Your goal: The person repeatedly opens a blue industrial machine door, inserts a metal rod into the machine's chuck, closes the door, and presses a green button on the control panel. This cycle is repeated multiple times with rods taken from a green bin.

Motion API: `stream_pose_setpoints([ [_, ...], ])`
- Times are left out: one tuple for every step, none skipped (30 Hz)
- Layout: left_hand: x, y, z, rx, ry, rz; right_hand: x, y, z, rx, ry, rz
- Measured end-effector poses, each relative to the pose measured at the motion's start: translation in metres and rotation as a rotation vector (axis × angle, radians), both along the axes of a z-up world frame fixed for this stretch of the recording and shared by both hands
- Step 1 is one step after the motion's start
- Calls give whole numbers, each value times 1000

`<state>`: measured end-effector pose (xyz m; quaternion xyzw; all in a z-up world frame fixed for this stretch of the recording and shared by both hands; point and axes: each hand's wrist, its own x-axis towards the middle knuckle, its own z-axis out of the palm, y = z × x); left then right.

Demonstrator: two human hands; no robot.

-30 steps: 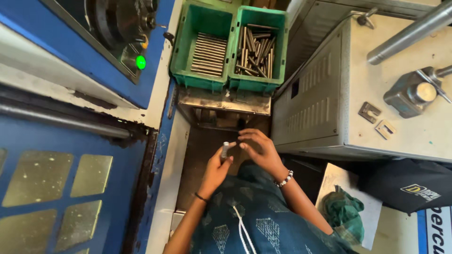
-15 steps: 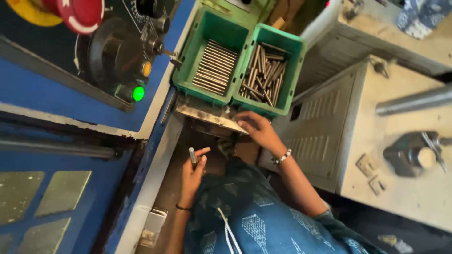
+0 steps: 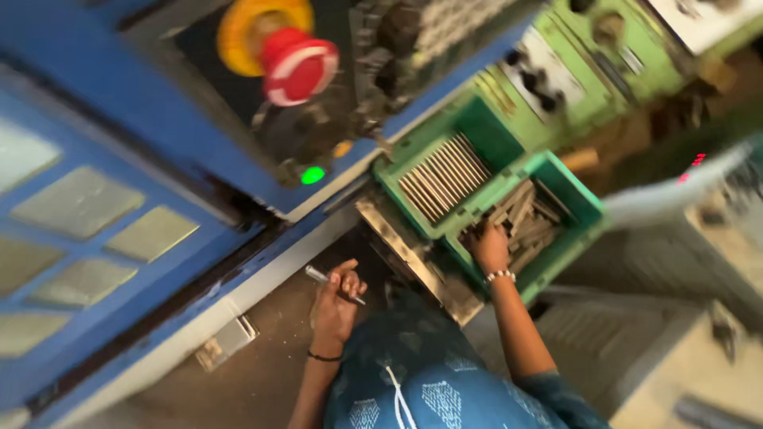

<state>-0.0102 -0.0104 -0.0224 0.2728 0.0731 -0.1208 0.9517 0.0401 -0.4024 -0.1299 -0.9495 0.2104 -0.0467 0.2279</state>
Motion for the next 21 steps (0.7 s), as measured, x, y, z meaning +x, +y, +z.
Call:
stream_pose_setpoints([
  [-2, 3, -3, -26, 19, 42, 6, -4, -1, -72, 10, 68],
  [-3, 8, -5, -56, -38, 80, 8, -6, -1, -91, 32, 114],
  [-3, 14, -6, -84, -98, 119, 9, -6, -1, -111, 53, 160],
  [3, 18, -3, -114, -170, 150, 13, -6, 2, -87, 80, 93],
  [8, 23, 2, -120, -180, 205, 18, -7, 6, -62, 107, 26],
  [12, 32, 9, -126, -187, 254, 21, -6, 10, -94, 70, 62],
  [16, 38, 19, -131, -194, 303, 24, -6, 15, -124, 33, 99],
  [20, 45, 30, -19, -200, 373, 21, -7, 22, -97, 46, 127],
  [26, 53, 42, 94, -204, 444, 23, -5, 27, -71, 60, 155],
  [34, 61, 55, 206, -211, 515, 18, -3, 33, 14, 9, 89],
  [41, 70, 68, 438, -260, 582, 14, -2, 41, 101, -40, 24],
  [45, 78, 79, 670, -299, 643, 8, 0, 49, 22, -64, -5],
  [53, 86, 88, 904, -330, 700, 3, 3, 58, -57, -90, -36],
  [63, 94, 95, 995, -378, 717, -5, 6, 68, -22, -230, -99],
  [74, 102, 100, 1087, -425, 732, -14, 9, 79, 16, -370, -163],
  [85, 107, 102, 1174, -473, 742, -17, 13, 92, 84, -555, -149],
  [96, 112, 101, 1163, -516, 718, -20, 18, 105, 154, -741, -132],
  [107, 115, 98, 1151, -562, 690, -23, 25, 119, 127, -762, -145],
  [115, 116, 94, 1138, -608, 661, -30, 30, 134, 100, -784, -157],
  [122, 116, 89, 1155, -630, 606, -34, 39, 148, 345, -830, -145],
  [129, 115, 84, 1172, -652, 552, -37, 51, 160, 592, -866, -128],
])
